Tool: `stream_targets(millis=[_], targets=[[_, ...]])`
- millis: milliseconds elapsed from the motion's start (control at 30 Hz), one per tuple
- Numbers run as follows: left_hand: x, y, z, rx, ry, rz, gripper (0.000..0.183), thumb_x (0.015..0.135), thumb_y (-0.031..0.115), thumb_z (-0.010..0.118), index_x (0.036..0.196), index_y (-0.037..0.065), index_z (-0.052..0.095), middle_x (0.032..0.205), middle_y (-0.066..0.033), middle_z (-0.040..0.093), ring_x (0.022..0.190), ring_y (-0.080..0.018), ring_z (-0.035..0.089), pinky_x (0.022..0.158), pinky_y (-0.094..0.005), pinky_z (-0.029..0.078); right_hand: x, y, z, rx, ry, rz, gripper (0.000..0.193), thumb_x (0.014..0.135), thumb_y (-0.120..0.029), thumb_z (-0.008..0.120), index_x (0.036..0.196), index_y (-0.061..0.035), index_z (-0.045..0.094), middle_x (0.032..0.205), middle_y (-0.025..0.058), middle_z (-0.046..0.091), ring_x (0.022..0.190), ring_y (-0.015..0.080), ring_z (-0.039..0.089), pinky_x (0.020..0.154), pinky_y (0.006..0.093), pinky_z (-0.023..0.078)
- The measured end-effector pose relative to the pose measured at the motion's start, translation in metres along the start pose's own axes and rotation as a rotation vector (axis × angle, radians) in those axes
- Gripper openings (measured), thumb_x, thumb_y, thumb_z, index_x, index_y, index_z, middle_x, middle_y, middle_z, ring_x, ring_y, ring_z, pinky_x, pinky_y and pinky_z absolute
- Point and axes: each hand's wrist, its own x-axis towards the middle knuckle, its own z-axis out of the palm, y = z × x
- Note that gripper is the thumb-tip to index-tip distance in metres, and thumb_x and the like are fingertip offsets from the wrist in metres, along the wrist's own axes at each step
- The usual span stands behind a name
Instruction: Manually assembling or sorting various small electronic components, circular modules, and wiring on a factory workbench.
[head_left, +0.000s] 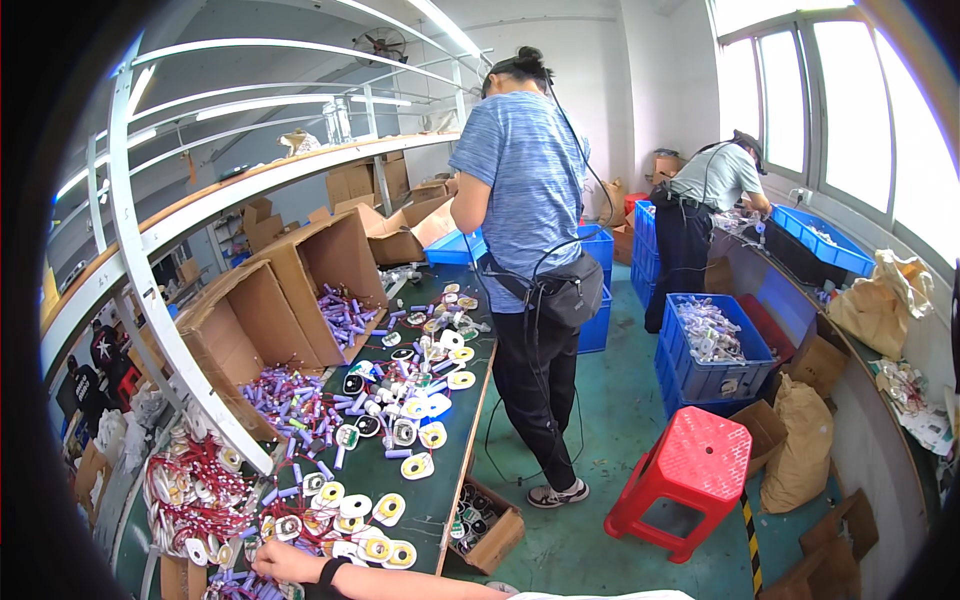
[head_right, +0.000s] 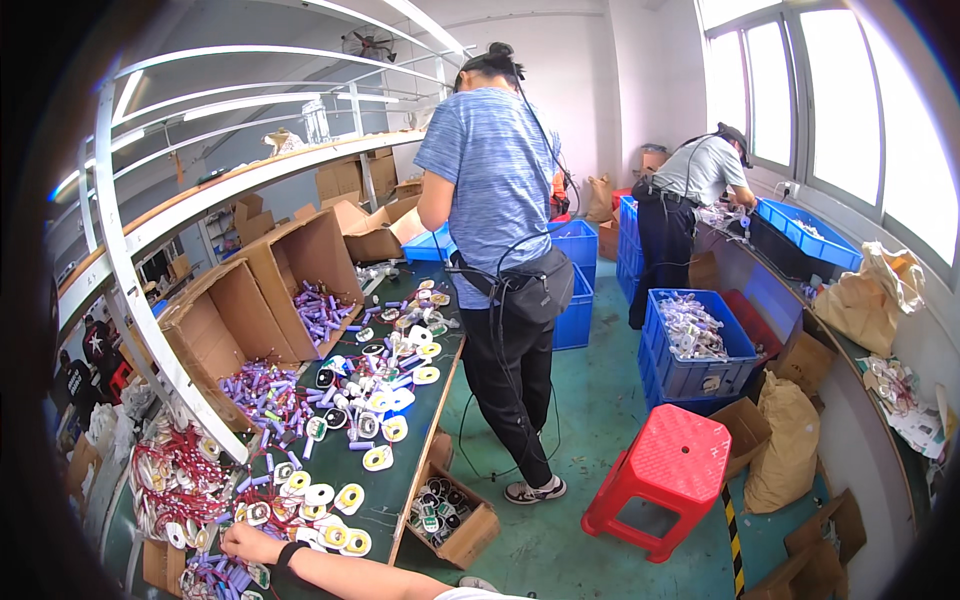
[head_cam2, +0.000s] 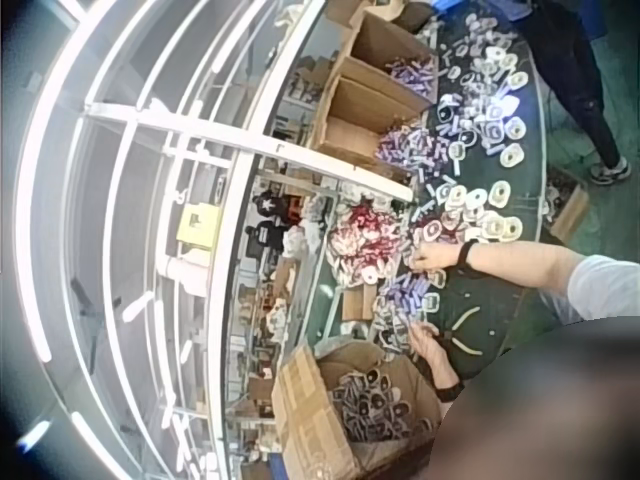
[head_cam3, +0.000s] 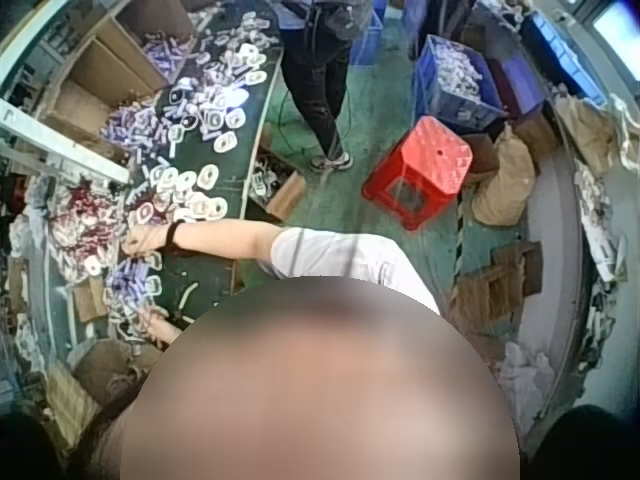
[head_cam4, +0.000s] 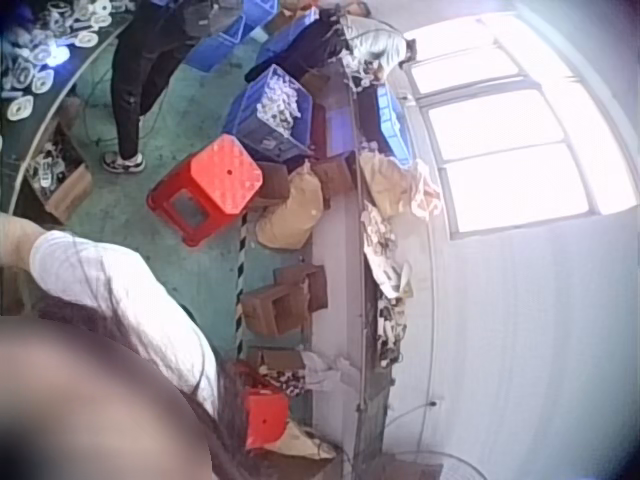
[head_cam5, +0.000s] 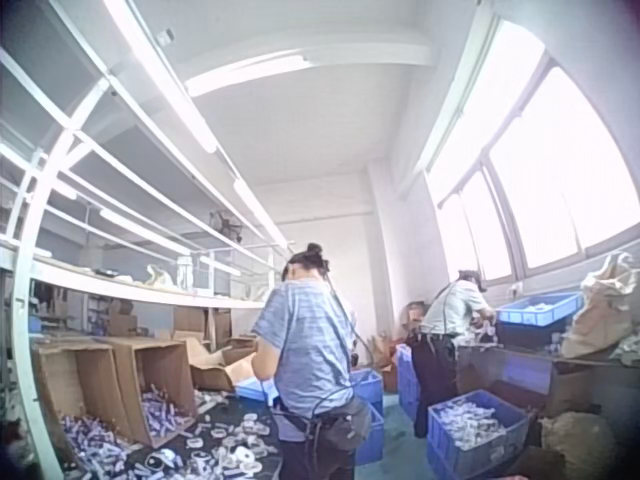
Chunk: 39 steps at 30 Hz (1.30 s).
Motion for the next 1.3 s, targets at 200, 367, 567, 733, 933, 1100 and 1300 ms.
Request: stream_targets(millis=[200,367,567,733,933,1100,1300], targets=[[0.004,-0.011,0.001,-0.075,0.025,0.019,0.029,0.094,0.027,0.039,0.08,0.006,0.052,0.057,-0.0026,0.046,0.049,-0.0119,0.044,0.045,-0.0233,0.034,0.001,0.012,-0.008,-0.035,-0.052,0.024,0.026,0.085,-0.016,0.051,0.068,0.0032,0.055,0.055,0.0063,0.054,0.045,0.0128,0.051,0.045,0.0292,0.041],[0.004,-0.007,-0.026,0.019,-0.023,0.131,0.026,0.094,0.026,0.041,0.081,0.006,0.052,0.058,-0.0031,0.047,0.048,-0.0125,0.045,0.044,-0.0236,0.035,0.004,-0.003,0.014,0.048,-0.03,0.027,0.024,0.079,-0.012,0.052,0.062,0.0051,0.055,0.053,0.0097,0.054,0.043,0.016,0.052,0.044,0.0303,0.041],[0.006,-0.002,0.003,-0.053,-0.111,-0.012,0.024,0.094,0.026,0.041,0.085,0.006,0.051,0.062,-0.0032,0.049,0.053,-0.0122,0.046,0.047,-0.0242,0.036,-0.006,-0.005,-0.011,-0.062,0.022,0.014,0.023,0.077,-0.012,0.053,0.061,0.0051,0.055,0.054,0.0111,0.055,0.045,0.0182,0.054,0.047,0.0319,0.043],[0.005,0.007,0.005,-0.032,-0.147,-0.014,0.026,0.094,0.027,0.041,0.084,0.005,0.052,0.062,-0.0026,0.048,0.054,-0.0116,0.044,0.049,-0.0239,0.035,-0.002,-0.008,-0.002,-0.006,-0.012,0.027,0.023,0.076,-0.012,0.053,0.061,0.0054,0.056,0.054,0.0116,0.056,0.047,0.0193,0.054,0.049,0.0325,0.043],[0.005,0.007,0.02,-0.015,-0.205,-0.026,0.029,0.094,0.029,0.041,0.084,0.004,0.053,0.063,-0.0019,0.046,0.056,-0.0108,0.042,0.051,-0.0236,0.034,-0.002,-0.006,-0.001,-0.03,-0.029,0.015,0.023,0.077,-0.012,0.053,0.061,0.0053,0.055,0.056,0.0112,0.056,0.047,0.0191,0.054,0.048,0.0322,0.043],[0.004,0.009,0.035,0.002,-0.229,-0.041,0.031,0.094,0.03,0.041,0.083,0.004,0.053,0.063,-0.0013,0.045,0.057,-0.0102,0.04,0.052,-0.0233,0.033,-0.002,0.001,-0.002,-0.012,-0.084,0.01,0.025,0.083,-0.015,0.052,0.066,0.0033,0.055,0.054,0.0062,0.053,0.046,0.0125,0.051,0.046,0.0289,0.041],[-0.008,0.029,-0.007,0.005,0.003,-0.086,0.027,0.093,0.027,0.044,0.088,0.003,0.056,0.07,-0.0023,0.049,0.06,-0.0106,0.044,0.055,-0.0234,0.035,0.004,0.007,0.011,-0.142,-0.189,0.099,0.027,0.085,-0.025,0.054,0.083,0.001,0.061,0.067,0.0065,0.06,0.062,0.0128,0.055,0.059,0.0304,0.045]])
